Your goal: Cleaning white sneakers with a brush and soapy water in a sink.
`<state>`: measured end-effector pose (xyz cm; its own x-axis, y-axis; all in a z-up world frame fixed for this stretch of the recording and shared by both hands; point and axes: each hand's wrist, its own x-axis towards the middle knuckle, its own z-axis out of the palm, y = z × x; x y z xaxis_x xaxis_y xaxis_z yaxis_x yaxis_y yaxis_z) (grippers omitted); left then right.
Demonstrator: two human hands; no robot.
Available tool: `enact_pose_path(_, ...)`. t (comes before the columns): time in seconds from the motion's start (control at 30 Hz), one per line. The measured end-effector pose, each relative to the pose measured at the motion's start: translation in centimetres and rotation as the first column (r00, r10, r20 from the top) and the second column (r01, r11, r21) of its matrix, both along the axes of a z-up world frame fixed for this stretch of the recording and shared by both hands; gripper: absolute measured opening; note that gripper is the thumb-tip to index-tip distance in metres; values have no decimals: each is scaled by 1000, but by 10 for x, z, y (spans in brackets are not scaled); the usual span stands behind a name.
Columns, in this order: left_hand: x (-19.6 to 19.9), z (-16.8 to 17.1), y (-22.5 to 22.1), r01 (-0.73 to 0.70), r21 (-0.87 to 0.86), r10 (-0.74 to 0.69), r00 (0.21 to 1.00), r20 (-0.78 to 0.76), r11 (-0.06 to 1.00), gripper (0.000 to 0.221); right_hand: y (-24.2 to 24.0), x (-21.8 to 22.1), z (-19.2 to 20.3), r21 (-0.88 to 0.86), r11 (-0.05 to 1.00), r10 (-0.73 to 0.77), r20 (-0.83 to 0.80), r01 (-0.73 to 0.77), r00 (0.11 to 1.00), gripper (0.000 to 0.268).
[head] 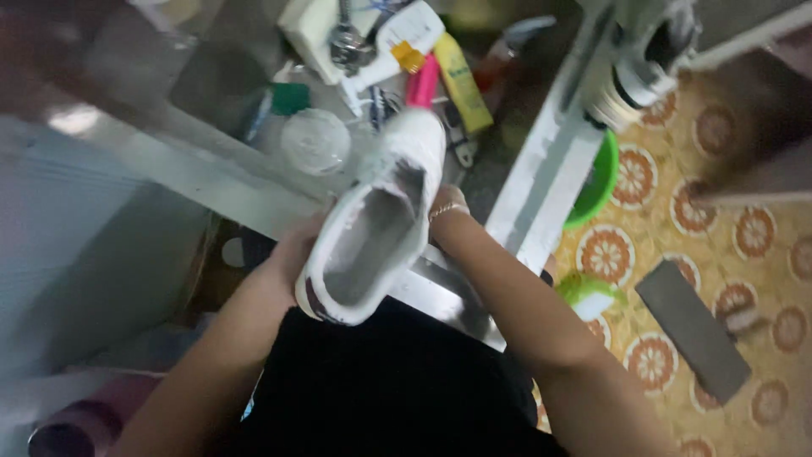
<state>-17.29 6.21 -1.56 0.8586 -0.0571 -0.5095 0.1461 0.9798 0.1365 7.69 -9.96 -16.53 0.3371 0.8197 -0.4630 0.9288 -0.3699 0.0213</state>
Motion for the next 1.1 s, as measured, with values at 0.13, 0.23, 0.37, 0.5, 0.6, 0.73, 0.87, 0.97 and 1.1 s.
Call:
enact_pose_path(0.13, -17, 24, -1, -41, 172, 59, 993, -101, 984, 52, 21, -16, 97, -180, 977, -141, -152, 113, 978, 33)
enact_pose_path(0.23, -28, 27, 6, 18, 25, -15, 992, -123, 1000, 52, 7, -7, 177, -145, 973, -191, -81, 178, 978, 29)
enact_pose_path(0.37, -23, 49, 10, 152, 106, -141, 984, -109, 983, 52, -42, 17, 277, 118, 889, -398, -275, 442, 875, 35)
enact_pose_path(0.5, -5, 90, 7, 318, 170, -267, 926, -267, 933, 54, -92, 24, 339, 410, 704, -353, -505, 580, 787, 29)
enact_pose_path(0.6, 6, 71, -5, 407, 197, -381, 911, -155, 892, 64, -107, 24, 356, 386, 662, -86, -812, 642, 577, 22)
enact_pose_path(0.73, 29, 85, -7, 532, 202, -504, 846, -173, 823, 65, -84, 11, 367, 350, 777, -10, -825, 524, 566, 22)
enact_pose_path(0.87, 36, 57, 9, 657, 354, -632, 749, -201, 666, 52, -54, -8, 355, 287, 914, 18, -736, 288, 676, 22)
enact_pose_path(0.97, 25, 70, 38, 718, 657, -558, 650, -516, 228, 55, -43, -26, 344, 390, 900, 98, -615, 194, 783, 20)
enact_pose_path(1.1, -11, 134, 50, 120, 958, -280, 940, -194, -262, 65, -30, -51, 351, 486, 859, 89, -453, 162, 887, 21)
